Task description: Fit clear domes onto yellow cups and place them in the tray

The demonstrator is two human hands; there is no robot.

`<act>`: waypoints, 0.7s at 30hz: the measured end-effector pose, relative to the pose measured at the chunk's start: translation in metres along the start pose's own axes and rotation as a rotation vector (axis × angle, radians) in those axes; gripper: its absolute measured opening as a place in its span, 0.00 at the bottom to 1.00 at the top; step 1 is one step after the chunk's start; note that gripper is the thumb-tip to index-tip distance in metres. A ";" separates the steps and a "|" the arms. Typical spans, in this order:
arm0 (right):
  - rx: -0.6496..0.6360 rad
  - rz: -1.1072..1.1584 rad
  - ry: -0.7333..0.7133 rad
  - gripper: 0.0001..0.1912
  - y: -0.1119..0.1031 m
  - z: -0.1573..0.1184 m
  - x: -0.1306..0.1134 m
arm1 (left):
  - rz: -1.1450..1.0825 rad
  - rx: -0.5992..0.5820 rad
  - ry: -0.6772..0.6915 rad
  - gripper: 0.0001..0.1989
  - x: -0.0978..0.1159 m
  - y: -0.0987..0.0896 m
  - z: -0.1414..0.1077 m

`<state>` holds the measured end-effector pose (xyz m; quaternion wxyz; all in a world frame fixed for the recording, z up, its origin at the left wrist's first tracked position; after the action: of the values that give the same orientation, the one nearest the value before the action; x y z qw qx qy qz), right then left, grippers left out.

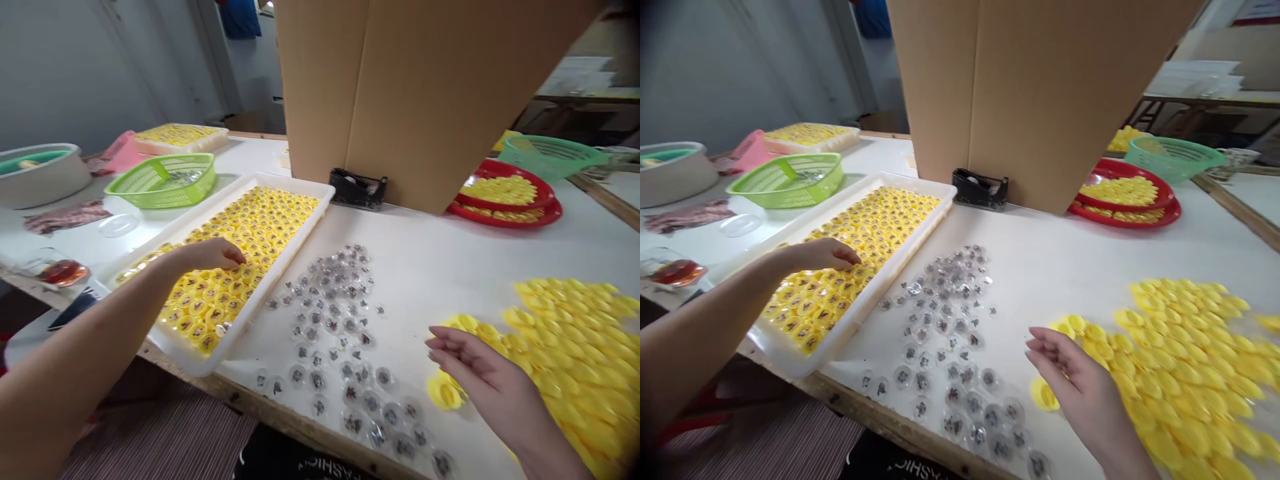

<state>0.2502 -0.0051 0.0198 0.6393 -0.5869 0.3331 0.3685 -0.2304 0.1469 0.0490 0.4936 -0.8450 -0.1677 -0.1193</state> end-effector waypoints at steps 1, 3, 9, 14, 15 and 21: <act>-0.029 -0.055 -0.028 0.16 0.002 0.001 -0.007 | 0.000 0.004 0.001 0.19 -0.001 0.000 0.000; -0.111 -0.212 -0.113 0.09 0.007 0.003 -0.019 | 0.057 0.081 0.008 0.21 0.000 -0.004 -0.004; -0.347 -0.569 -0.208 0.13 0.004 -0.009 -0.026 | 0.189 0.671 -0.098 0.19 0.056 -0.017 -0.070; -0.470 -0.789 -0.272 0.18 0.004 -0.026 -0.017 | -0.141 0.667 0.328 0.13 0.142 0.043 -0.119; -0.474 -0.814 -0.280 0.17 0.005 -0.028 -0.016 | -0.207 0.563 0.412 0.12 0.157 0.062 -0.120; -0.436 -0.703 -0.399 0.13 0.013 -0.025 -0.036 | -0.522 0.079 0.411 0.08 0.201 0.152 -0.096</act>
<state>0.2213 -0.0324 0.0417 0.6386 -0.7029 -0.1013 0.2964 0.0113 0.0274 0.0488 0.5021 -0.7121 -0.2798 -0.4031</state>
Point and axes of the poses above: each hand's wrist, its own z-axis towards the middle knuckle, its own y-axis out of the palm, x = y × z, the point moved 5 cm from there along z, towards the middle knuckle, and after that the axes turned 9 degrees about -y, right-handed, at the moved point
